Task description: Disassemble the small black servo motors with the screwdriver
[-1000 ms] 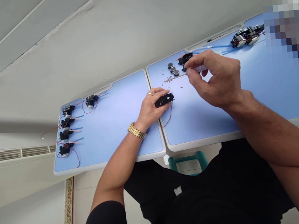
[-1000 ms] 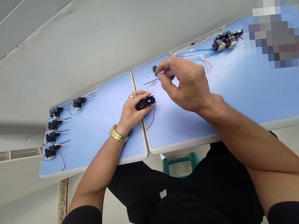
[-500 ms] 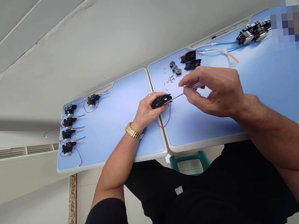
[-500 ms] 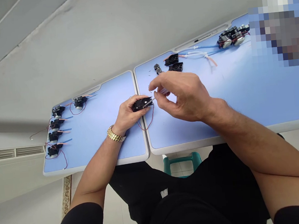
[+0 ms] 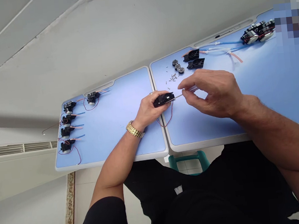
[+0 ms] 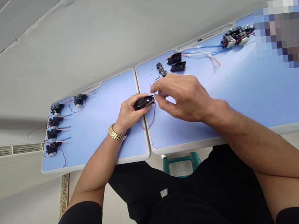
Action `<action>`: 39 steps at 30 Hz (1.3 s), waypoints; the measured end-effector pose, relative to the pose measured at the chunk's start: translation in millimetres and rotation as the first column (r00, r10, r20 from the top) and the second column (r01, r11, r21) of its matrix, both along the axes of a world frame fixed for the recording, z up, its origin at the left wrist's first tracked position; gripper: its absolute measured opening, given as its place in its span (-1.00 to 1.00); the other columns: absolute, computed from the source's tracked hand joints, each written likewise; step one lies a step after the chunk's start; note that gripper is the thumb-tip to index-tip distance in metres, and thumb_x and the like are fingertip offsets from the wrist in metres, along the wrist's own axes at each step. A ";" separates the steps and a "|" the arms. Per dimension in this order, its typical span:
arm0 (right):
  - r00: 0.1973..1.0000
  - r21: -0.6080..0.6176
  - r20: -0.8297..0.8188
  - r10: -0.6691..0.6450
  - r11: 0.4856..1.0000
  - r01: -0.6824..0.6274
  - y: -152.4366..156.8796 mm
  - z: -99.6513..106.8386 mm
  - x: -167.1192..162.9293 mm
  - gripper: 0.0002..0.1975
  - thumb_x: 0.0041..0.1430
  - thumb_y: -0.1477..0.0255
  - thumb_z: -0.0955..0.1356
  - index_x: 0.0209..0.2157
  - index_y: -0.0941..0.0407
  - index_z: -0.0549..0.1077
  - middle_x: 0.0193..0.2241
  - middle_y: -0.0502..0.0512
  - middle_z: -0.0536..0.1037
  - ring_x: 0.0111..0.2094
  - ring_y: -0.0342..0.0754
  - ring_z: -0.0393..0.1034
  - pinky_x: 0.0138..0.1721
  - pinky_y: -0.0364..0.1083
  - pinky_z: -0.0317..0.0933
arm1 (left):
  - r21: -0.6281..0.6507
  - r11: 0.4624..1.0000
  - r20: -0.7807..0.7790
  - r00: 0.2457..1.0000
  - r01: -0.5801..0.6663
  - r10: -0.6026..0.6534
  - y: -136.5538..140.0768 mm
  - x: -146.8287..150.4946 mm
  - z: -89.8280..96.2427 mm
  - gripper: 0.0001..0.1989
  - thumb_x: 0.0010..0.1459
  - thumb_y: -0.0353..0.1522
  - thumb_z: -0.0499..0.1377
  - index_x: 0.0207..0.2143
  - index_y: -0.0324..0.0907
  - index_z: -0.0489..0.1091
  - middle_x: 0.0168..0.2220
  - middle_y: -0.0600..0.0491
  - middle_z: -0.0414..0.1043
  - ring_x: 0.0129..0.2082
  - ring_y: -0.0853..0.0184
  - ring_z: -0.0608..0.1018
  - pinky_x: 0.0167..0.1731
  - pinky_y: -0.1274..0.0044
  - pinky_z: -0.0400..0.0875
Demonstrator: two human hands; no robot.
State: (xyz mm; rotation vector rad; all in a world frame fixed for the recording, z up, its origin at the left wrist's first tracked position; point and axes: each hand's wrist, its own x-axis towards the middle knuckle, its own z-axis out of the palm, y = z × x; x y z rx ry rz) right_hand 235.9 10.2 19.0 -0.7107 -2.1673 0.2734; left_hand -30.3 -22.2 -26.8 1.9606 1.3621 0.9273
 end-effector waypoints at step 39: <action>0.975 0.185 0.166 0.148 0.966 -0.178 -9.0 8.8 0.7 -0.84 0.64 0.50 0.26 0.06 0.00 0.45 -0.31 0.01 0.57 -0.31 0.08 0.47 -0.27 0.06 0.32 | 0.047 0.998 -0.034 0.998 0.045 -0.043 0.9 0.6 -2.4 -0.74 0.44 -0.35 0.43 0.14 -0.08 0.65 -0.01 0.00 0.77 -0.06 0.25 0.74 0.05 0.37 0.64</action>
